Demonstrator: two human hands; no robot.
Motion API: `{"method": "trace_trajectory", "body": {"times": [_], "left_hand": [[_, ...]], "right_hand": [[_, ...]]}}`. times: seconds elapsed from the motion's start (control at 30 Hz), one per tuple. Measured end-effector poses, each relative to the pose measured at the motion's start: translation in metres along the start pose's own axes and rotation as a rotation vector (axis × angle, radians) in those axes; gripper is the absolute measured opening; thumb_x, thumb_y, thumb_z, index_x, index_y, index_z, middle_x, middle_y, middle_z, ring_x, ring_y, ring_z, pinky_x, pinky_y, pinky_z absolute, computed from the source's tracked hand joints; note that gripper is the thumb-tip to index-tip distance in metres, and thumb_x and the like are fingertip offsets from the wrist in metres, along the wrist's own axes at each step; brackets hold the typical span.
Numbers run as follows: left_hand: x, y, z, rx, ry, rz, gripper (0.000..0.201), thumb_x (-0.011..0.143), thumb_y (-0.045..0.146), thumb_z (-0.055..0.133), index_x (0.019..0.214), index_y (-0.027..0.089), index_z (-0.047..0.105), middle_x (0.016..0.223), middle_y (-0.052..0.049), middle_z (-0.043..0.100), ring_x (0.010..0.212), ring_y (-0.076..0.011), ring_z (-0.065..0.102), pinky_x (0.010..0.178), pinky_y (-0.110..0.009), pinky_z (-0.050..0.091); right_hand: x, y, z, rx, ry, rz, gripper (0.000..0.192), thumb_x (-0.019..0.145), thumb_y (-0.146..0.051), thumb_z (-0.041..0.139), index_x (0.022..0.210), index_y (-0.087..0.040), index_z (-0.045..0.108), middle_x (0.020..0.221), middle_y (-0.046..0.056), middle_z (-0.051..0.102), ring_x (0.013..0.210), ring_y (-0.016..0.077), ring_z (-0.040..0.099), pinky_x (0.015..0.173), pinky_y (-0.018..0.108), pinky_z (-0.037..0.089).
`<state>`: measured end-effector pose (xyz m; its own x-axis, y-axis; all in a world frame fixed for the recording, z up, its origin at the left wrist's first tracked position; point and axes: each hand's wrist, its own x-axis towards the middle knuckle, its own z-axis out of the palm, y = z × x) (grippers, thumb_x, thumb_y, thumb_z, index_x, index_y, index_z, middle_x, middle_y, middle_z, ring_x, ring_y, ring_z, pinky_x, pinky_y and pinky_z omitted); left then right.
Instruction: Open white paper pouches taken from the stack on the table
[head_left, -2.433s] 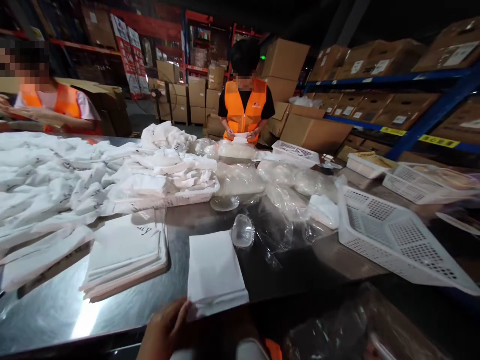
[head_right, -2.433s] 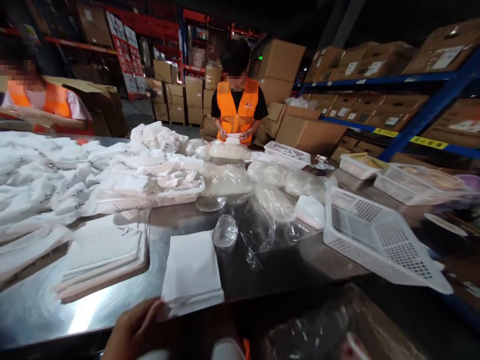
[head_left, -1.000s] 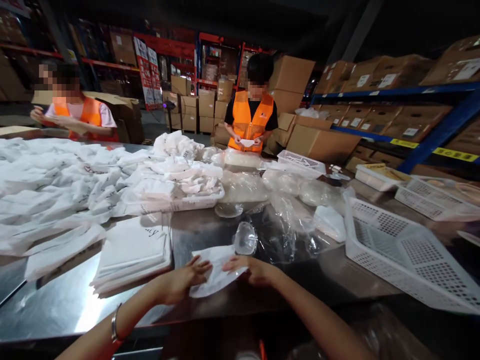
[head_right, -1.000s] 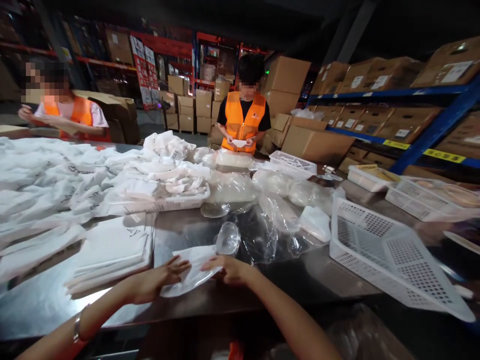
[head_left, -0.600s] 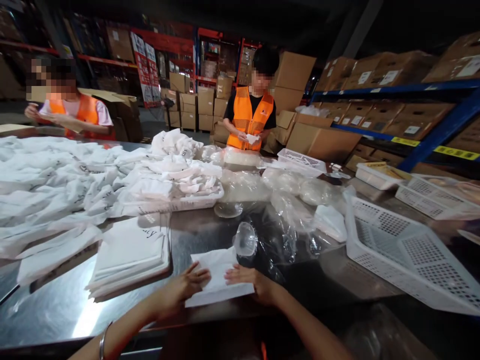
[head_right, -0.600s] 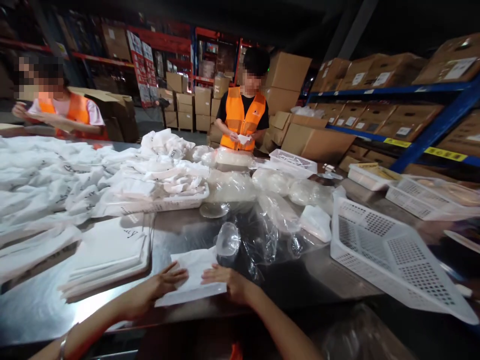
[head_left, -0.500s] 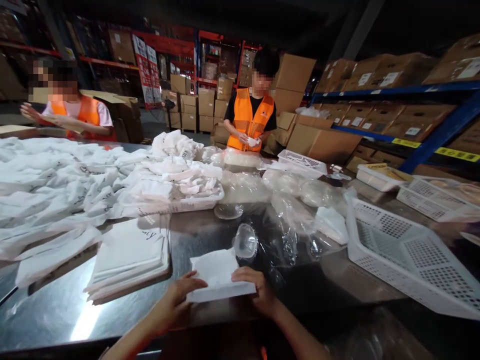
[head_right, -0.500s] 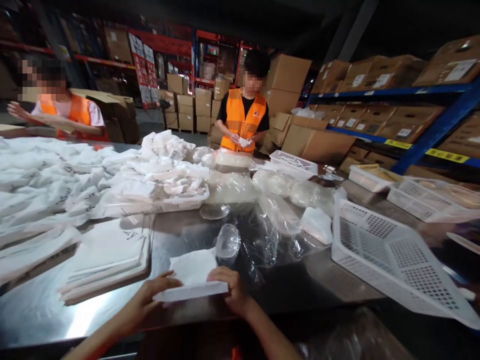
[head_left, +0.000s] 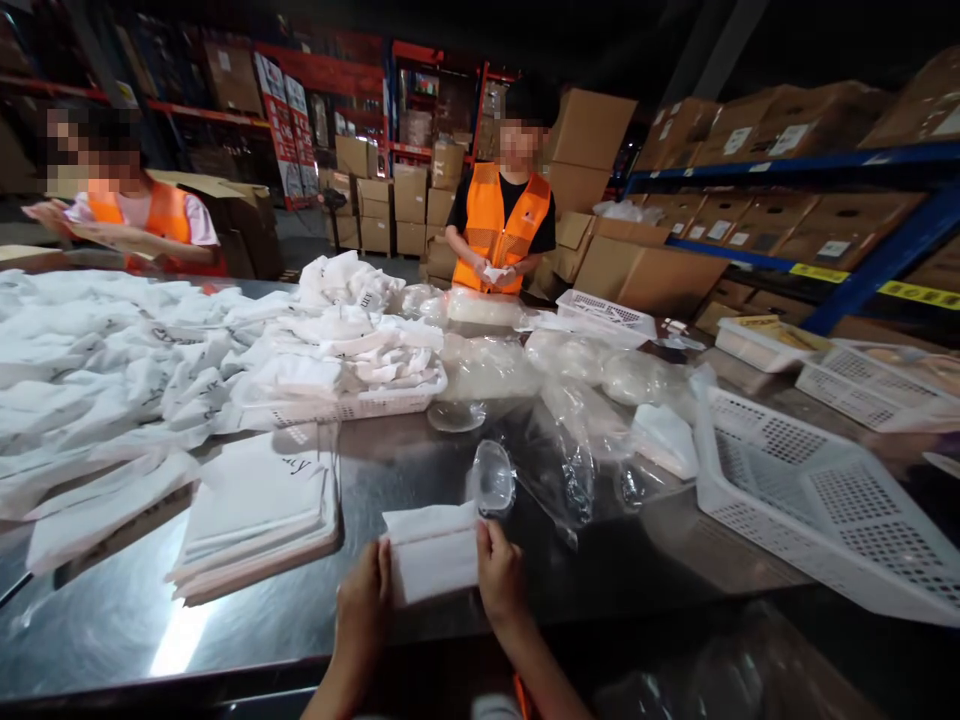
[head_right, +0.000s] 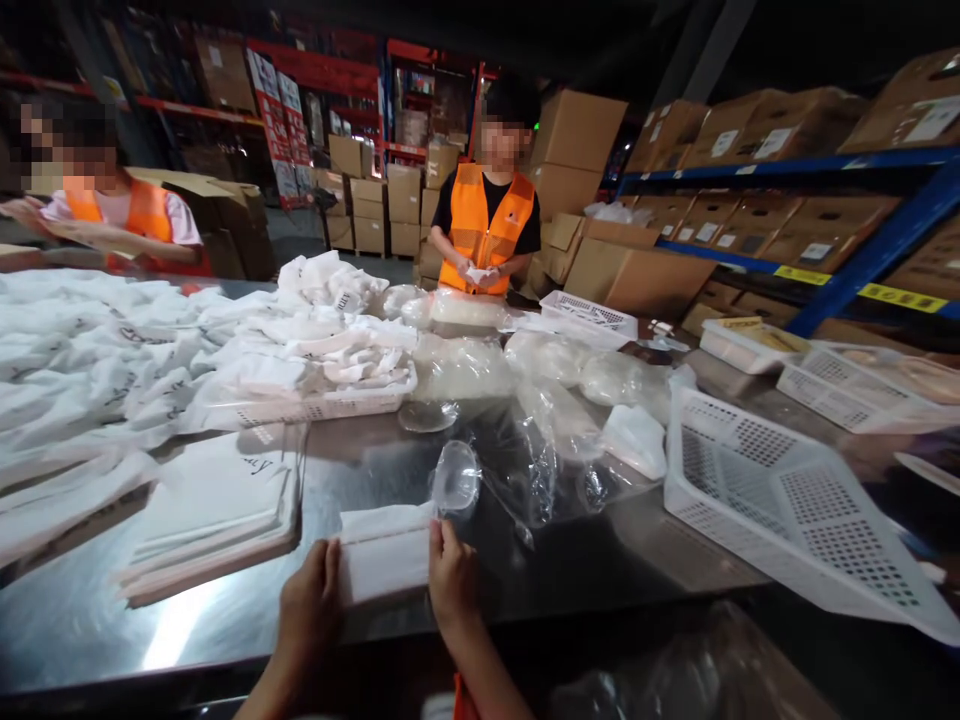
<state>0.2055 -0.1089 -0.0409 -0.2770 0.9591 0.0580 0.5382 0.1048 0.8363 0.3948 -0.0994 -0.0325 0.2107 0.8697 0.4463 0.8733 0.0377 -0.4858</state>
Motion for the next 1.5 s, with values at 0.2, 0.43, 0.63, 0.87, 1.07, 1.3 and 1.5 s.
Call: {"method": "trace_trajectory", "body": {"times": [0.2, 0.43, 0.63, 0.87, 1.07, 1.3, 1.5], "left_hand": [[-0.001, -0.001, 0.001, 0.2, -0.067, 0.05, 0.023, 0.095, 0.028, 0.039, 0.074, 0.023, 0.048, 0.056, 0.001, 0.053, 0.051, -0.0177, 0.052, 0.053, -0.027, 0.021], [0.006, 0.02, -0.01, 0.455, -0.299, -0.064, 0.022, 0.1, 0.022, 0.035, 0.092, 0.021, 0.055, 0.073, -0.004, 0.066, 0.067, -0.0191, 0.063, 0.056, -0.027, 0.025], [0.017, 0.033, -0.013, 0.57, -0.433, -0.11, 0.035, 0.102, 0.029, 0.024, 0.102, 0.019, 0.057, 0.085, -0.011, 0.071, 0.082, -0.0252, 0.067, 0.06, -0.029, 0.034], [0.022, 0.045, -0.034, 0.776, -0.4, -0.092, 0.042, 0.098, 0.016, 0.023, 0.113, 0.011, 0.062, 0.094, -0.015, 0.072, 0.085, -0.0284, 0.07, 0.066, -0.035, 0.049], [0.006, 0.031, 0.001, 0.669, -0.117, 0.798, 0.046, 0.085, 0.008, 0.04, 0.122, 0.022, 0.064, 0.13, -0.009, 0.062, 0.122, -0.0257, 0.055, 0.104, -0.047, 0.041], [0.001, -0.014, 0.038, 0.555, -0.105, 0.903, 0.053, 0.081, 0.014, 0.047, 0.131, 0.028, 0.057, 0.136, -0.006, 0.057, 0.13, -0.0255, 0.048, 0.114, -0.054, 0.025], [-0.002, -0.03, 0.043, 0.063, -0.157, 0.446, 0.053, 0.087, 0.013, 0.035, 0.139, 0.012, 0.045, 0.148, -0.017, 0.041, 0.141, -0.0266, 0.03, 0.112, -0.049, 0.033]], "right_hand": [[-0.004, 0.005, 0.0, -0.099, -0.029, -0.069, 0.069, 0.103, -0.047, 0.014, 0.091, -0.014, 0.074, 0.067, 0.013, 0.071, 0.055, 0.0202, 0.068, 0.048, 0.025, 0.041], [-0.005, 0.011, 0.004, -0.123, -0.138, -0.019, 0.054, 0.104, -0.034, 0.021, 0.11, -0.015, 0.072, 0.087, 0.012, 0.074, 0.07, 0.0193, 0.071, 0.058, 0.022, 0.048], [0.004, -0.003, -0.003, -0.339, -0.329, 0.129, 0.029, 0.097, -0.02, 0.046, 0.1, -0.019, 0.075, 0.075, 0.009, 0.074, 0.067, 0.0199, 0.071, 0.05, 0.021, 0.04], [0.011, -0.008, -0.006, -0.344, -0.385, 0.095, 0.028, 0.096, -0.019, 0.048, 0.086, -0.02, 0.074, 0.073, 0.008, 0.073, 0.069, 0.018, 0.07, 0.055, 0.02, 0.042], [0.01, -0.014, -0.005, -0.477, -0.3, 0.041, 0.028, 0.095, -0.025, 0.047, 0.108, -0.013, 0.069, 0.076, 0.013, 0.071, 0.067, 0.0256, 0.07, 0.055, 0.03, 0.051], [-0.015, -0.026, 0.014, -0.243, 0.01, -0.578, 0.05, 0.092, -0.009, 0.038, 0.141, -0.016, 0.045, 0.135, 0.011, 0.056, 0.126, 0.0223, 0.051, 0.104, 0.037, 0.046], [-0.019, 0.009, 0.034, 0.231, -0.215, 0.01, 0.049, 0.09, -0.021, 0.038, 0.134, -0.005, 0.053, 0.139, 0.021, 0.048, 0.131, 0.0313, 0.044, 0.105, 0.047, 0.043]]}}
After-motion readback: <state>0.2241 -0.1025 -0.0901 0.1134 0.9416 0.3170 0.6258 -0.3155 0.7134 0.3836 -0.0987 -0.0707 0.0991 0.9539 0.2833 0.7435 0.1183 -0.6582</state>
